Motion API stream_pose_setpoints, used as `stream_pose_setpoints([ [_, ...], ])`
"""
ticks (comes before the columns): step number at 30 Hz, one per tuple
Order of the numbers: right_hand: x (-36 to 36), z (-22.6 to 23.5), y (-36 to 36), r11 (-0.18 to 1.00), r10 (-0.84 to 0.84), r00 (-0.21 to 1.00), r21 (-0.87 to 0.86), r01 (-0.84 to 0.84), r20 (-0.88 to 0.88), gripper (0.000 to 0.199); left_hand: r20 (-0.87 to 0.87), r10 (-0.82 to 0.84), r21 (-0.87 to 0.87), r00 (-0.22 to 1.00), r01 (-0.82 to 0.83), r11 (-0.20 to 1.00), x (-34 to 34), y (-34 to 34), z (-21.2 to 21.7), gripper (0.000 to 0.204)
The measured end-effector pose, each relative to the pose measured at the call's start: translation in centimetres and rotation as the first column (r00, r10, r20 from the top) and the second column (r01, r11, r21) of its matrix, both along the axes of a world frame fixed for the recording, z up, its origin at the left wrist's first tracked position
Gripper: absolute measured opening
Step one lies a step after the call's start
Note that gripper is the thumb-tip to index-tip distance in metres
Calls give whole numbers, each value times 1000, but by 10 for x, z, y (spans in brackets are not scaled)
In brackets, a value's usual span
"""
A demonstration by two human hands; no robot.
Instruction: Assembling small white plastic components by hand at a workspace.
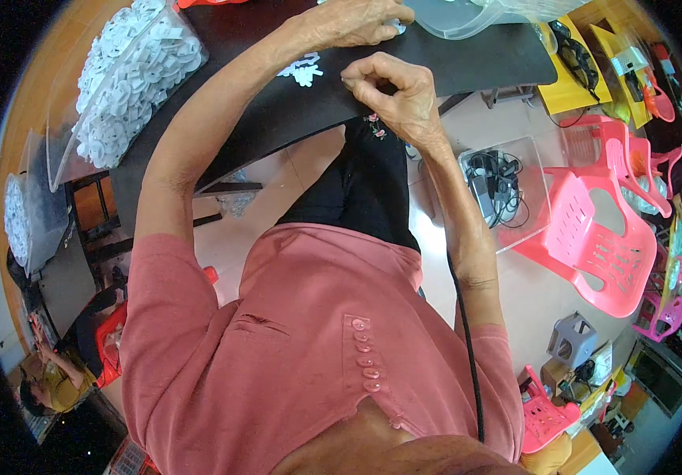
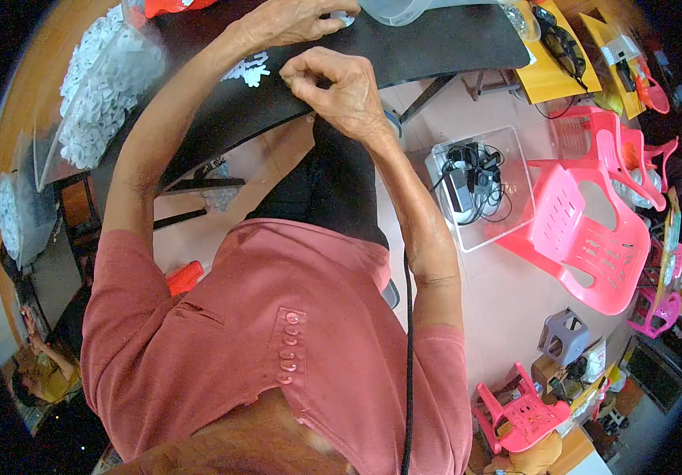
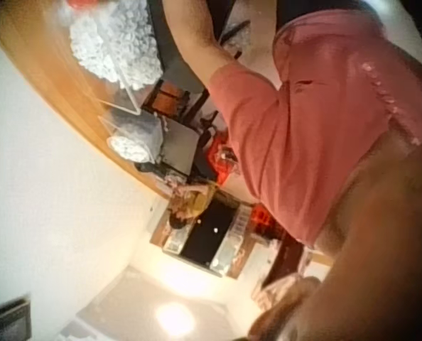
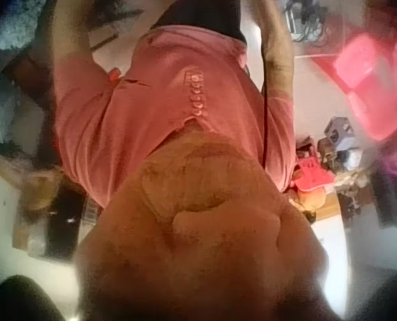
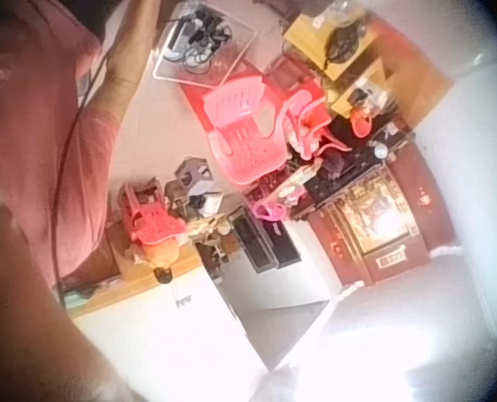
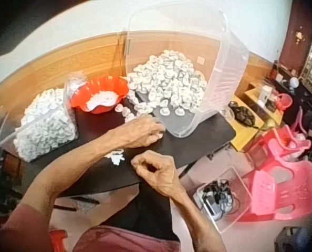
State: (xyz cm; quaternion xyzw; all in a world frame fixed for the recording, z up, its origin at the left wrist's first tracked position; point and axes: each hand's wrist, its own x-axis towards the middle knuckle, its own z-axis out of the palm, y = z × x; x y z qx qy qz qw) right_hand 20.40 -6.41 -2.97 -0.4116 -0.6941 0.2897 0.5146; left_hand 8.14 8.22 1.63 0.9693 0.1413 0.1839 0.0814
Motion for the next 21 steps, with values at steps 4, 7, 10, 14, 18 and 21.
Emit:
stream_pose_setpoints([
  [4,1,5,-3,997,22,996,-66,-28,-87,9,197,10,-235,980,37,971,-5,-12,3,21],
  [7,4,5,-5,991,7,990,-130,-26,-142,10,308,250,-646,918,9,763,-9,-25,7,18],
  [10,5,2,-2,988,46,949,-124,-89,-312,11,390,450,-894,804,213,395,-24,-34,10,19],
  [14,9,3,0,989,62,898,-91,-113,-436,11,501,545,-831,672,551,84,-45,-54,-7,22],
  [18,9,8,-4,987,12,880,-135,-87,-475,14,496,654,-752,571,660,-6,-61,-79,-12,20],
  [21,4,12,-6,986,20,885,-139,-95,-465,15,534,673,-670,512,742,-32,-74,-97,-17,18],
])
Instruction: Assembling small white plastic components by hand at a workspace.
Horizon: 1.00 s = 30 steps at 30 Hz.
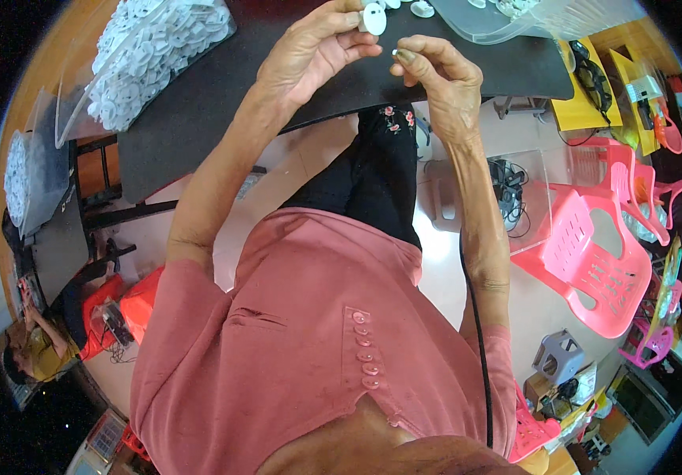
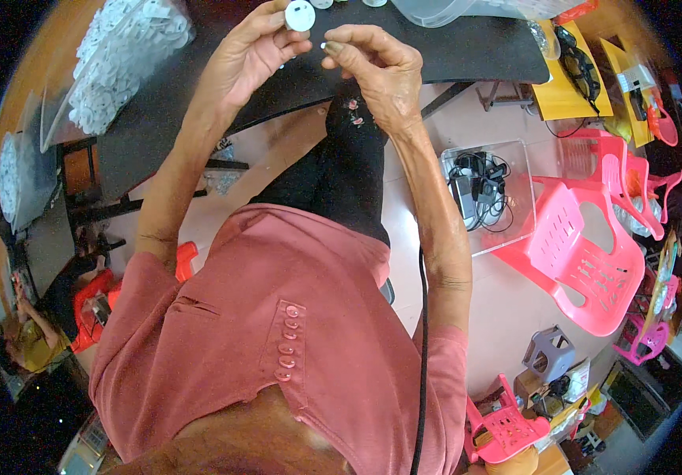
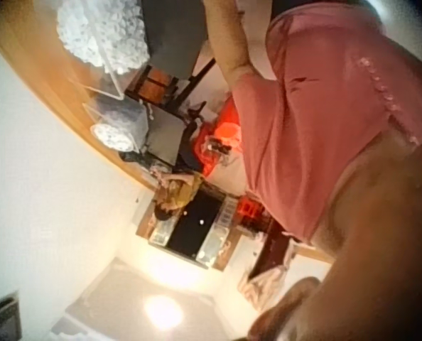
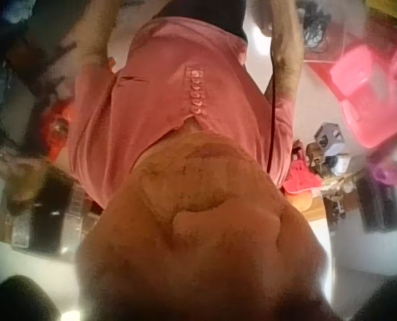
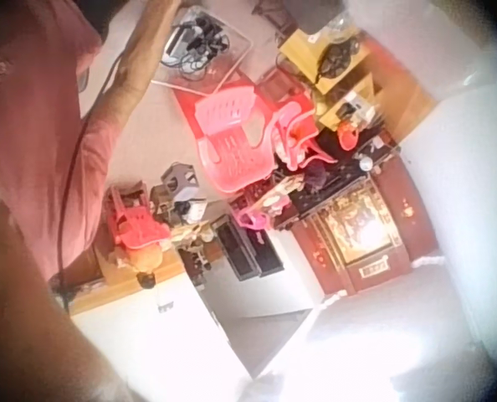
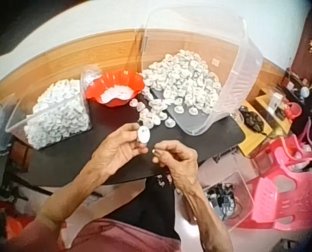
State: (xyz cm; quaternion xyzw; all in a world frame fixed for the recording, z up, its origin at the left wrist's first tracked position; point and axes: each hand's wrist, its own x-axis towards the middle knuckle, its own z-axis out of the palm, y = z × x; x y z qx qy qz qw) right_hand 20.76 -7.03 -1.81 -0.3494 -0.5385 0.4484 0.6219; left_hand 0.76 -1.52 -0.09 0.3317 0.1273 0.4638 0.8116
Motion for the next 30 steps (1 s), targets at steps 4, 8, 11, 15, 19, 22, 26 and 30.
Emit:
stream_pose_setpoints([
  [4,-10,5,-2,1000,2,1000,27,-2,-15,15,55,14,-49,998,-11,999,-8,-21,-8,17],
  [8,-14,6,-7,1000,-24,999,17,23,36,15,11,60,8,998,-60,998,-4,-35,-11,17],
  [11,-17,3,-10,999,-38,995,-3,39,94,16,-95,141,83,985,-134,988,2,-45,-9,17],
  [15,-18,0,-10,998,-59,989,9,59,138,15,-155,222,100,963,-209,973,4,-53,-9,18],
  [19,-19,-2,-10,999,-33,991,4,33,128,15,-161,173,123,972,-154,980,2,-50,-13,18],
  [22,-16,-2,-13,999,-25,995,-46,29,93,17,-111,127,49,986,-122,991,2,-51,-14,17],
  [26,-9,-3,-15,987,-65,997,-147,71,46,18,24,87,-21,996,-86,996,2,-45,-21,15],
  [30,-10,-4,-13,999,-42,997,-23,43,60,18,78,73,-29,994,-71,997,5,-45,-21,16],
])
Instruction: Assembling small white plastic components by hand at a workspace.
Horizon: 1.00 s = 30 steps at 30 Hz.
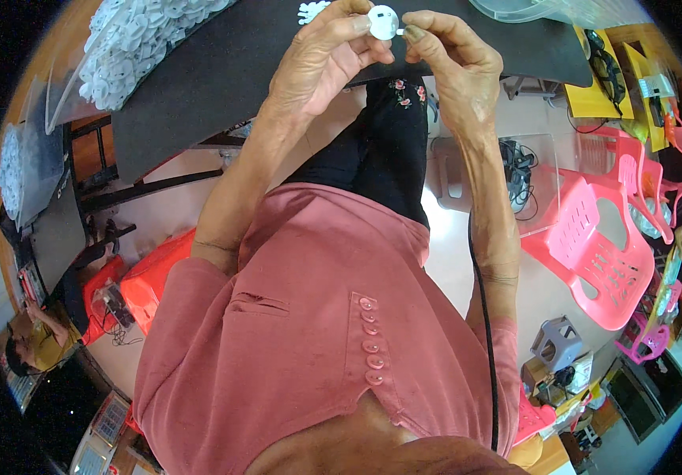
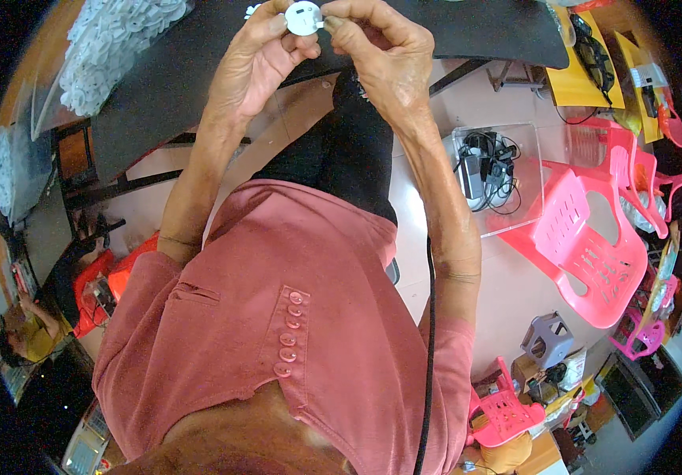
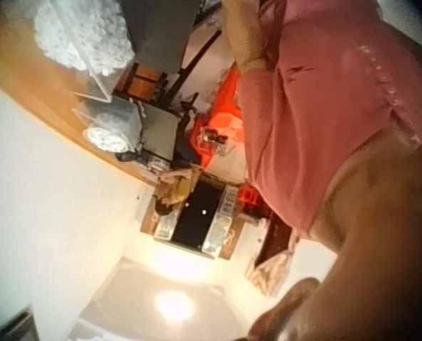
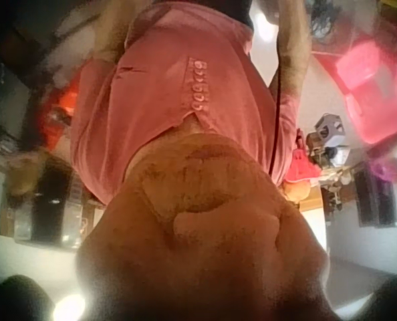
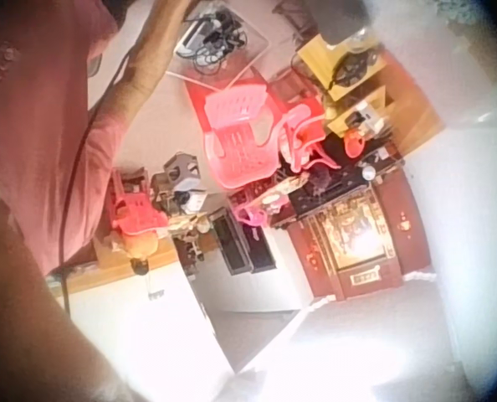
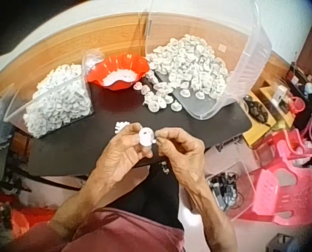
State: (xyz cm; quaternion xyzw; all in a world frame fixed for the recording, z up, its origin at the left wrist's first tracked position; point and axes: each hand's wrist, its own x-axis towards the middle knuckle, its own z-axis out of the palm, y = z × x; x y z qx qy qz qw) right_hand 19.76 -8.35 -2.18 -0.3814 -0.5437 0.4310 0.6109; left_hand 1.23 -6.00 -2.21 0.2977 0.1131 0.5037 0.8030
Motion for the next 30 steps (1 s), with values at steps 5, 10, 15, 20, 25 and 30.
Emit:
stream_pose_setpoints([
  [5,-21,23,-10,993,-2,984,-114,-18,-176,9,-49,37,28,998,-36,999,-1,1,-8,17],
  [10,-16,10,-8,997,56,985,-37,-63,-165,12,-72,42,57,997,-38,998,1,0,-9,18],
  [15,-21,11,-11,999,28,986,-26,-33,-167,10,-95,74,85,993,-66,994,3,-4,-8,18],
  [20,-21,8,-12,1000,-13,989,9,14,-148,9,-138,113,102,984,-99,990,4,-6,-7,17],
  [25,-20,5,-11,1000,9,989,24,-6,-148,9,-152,136,90,979,-123,988,6,-8,-6,17],
  [30,-25,20,-17,998,-27,994,-51,22,-102,8,-184,175,99,967,-159,982,6,-10,-5,16],
])
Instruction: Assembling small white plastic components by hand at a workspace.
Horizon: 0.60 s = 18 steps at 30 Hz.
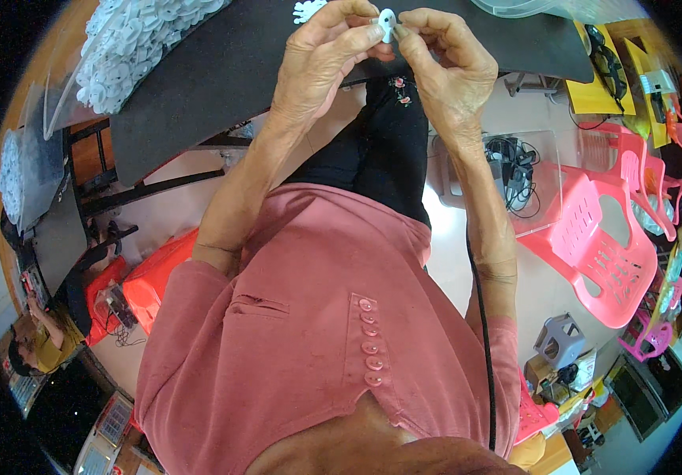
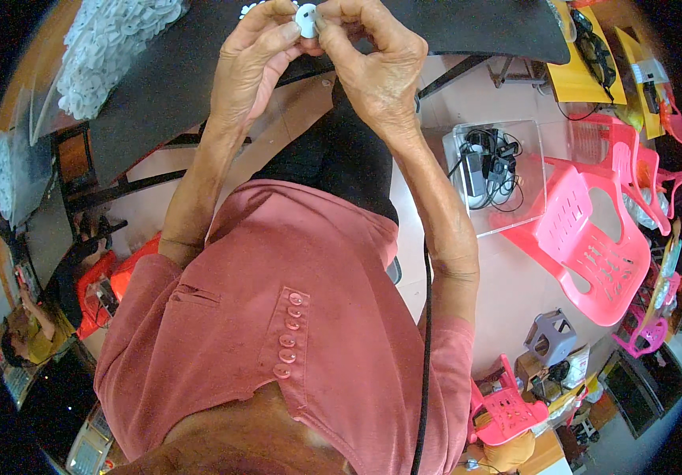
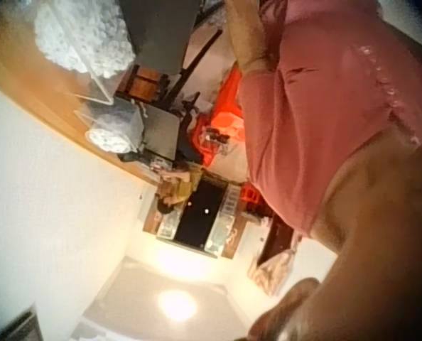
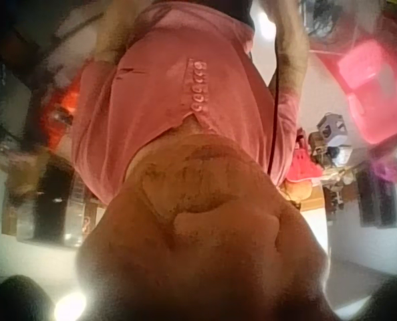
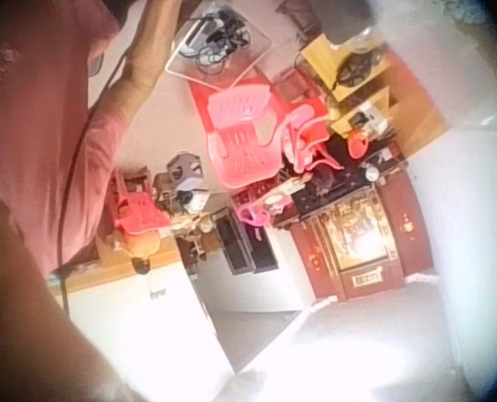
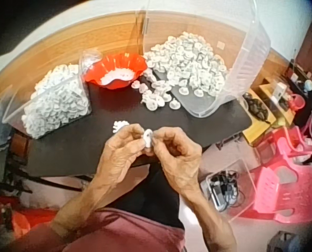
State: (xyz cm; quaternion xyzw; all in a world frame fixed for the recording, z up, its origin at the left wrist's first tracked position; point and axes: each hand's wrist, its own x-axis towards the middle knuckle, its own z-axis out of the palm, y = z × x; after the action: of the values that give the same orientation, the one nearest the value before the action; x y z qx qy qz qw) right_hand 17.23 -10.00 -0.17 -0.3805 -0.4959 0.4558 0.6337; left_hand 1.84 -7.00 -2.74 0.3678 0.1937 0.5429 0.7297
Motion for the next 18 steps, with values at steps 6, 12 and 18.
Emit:
stream_pose_setpoints([
  [6,5,-3,1,987,-108,957,145,70,270,9,-273,184,62,944,-173,983,8,-14,23,16],
  [12,10,-6,7,992,101,995,-82,-99,16,12,-276,124,132,953,-90,987,-5,-1,3,16],
  [18,20,-19,8,997,-73,965,2,75,251,19,-73,23,-66,997,-28,997,-3,-2,10,17],
])
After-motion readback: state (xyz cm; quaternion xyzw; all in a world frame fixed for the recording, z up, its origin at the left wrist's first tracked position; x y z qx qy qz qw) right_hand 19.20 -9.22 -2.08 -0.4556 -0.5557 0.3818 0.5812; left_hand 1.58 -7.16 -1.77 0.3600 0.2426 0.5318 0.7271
